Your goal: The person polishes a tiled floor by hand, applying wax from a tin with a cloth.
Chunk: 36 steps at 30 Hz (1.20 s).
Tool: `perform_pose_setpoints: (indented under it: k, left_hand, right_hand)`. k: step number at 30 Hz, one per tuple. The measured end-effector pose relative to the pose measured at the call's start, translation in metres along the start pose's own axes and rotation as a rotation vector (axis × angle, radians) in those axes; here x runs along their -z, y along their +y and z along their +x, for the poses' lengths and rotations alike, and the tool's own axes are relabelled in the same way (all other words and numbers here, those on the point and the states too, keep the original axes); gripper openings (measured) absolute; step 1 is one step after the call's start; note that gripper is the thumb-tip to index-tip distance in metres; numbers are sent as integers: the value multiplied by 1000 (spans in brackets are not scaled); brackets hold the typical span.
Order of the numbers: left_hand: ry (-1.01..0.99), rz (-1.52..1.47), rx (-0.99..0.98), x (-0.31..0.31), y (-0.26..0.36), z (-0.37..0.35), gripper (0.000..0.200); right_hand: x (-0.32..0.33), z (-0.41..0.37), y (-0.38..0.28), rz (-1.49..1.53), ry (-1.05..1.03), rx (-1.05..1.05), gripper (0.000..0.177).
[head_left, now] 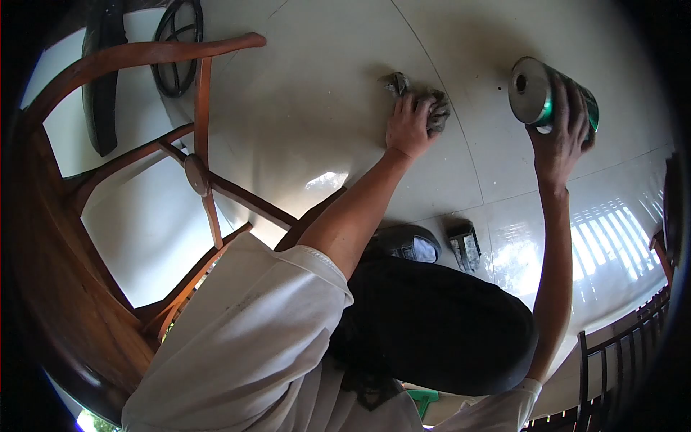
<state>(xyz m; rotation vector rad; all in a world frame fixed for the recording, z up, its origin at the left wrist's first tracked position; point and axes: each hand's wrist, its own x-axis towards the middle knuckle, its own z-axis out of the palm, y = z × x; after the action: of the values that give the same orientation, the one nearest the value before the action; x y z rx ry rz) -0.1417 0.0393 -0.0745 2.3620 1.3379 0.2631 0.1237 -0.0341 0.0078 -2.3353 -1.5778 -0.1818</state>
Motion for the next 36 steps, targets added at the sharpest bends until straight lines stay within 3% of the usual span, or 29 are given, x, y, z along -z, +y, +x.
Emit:
perform_pose_setpoints:
  k: [3, 5, 6, 11, 15, 17, 21, 22, 24, 25, 26, 27, 29, 32, 35, 36]
  left_hand:
    - [55, 9, -35, -2, 0, 0, 61]
    - [80, -13, -38, -1, 1, -1, 59]
    - [82, -22, -49, -1, 1, -2, 59]
    - [69, -80, -13, -2, 1, -2, 61]
    - [77, -75, -4, -2, 2, -1, 59]
    - [89, -78, -16, -1, 4, -2, 58]
    - [84, -66, 4, -3, 3, -2, 55]
    - [94, -62, -10, -2, 3, -1, 54]
    - [102, -61, -26, 0, 4, -1, 53]
    - [75, -77, 0, 3, 6, -2, 52]
    - [50, -93, 20, 5, 7, -1, 52]
    - [56, -98, 3, 5, 7, 0, 52]
    - [146, 28, -61, -3, 1, -2, 58]
    - [121, 86, -116, 3, 2, -2, 54]
    - [78, 125, -133, 0, 6, 17, 53]
    - [-7, 33, -241, -3, 16, 34, 54]
  right_hand:
    - [20, 0, -2, 80, 127, -140, 107]
    - [29, -4, 4, 445, 190, -543, 101]
    - [33, -9, 7, 606, 228, -605, 97]
    - [17, -45, 55, 701, 366, -652, 97]
    - [24, -54, 61, 704, 291, -671, 98]
    - [22, -64, 66, 667, 194, -723, 105]
    - [35, -96, 44, 826, 204, -819, 116]
    - [36, -113, 29, 790, 236, -828, 106]
    - [35, -168, -4, 623, 99, -718, 83]
    - [31, -198, -28, 742, 37, -707, 80]
    - [41, -222, -43, 378, -235, -529, 80]
    - [47, -242, -60, 330, -301, -416, 80]
    - [42, -265, -66, 279, -336, -422, 80]
    - [46, -275, -61, 317, -617, -456, 81]
    - [30, -272, -33, 91, -322, -522, 78]
    - [22, -263, -18, 90, -304, -534, 78]
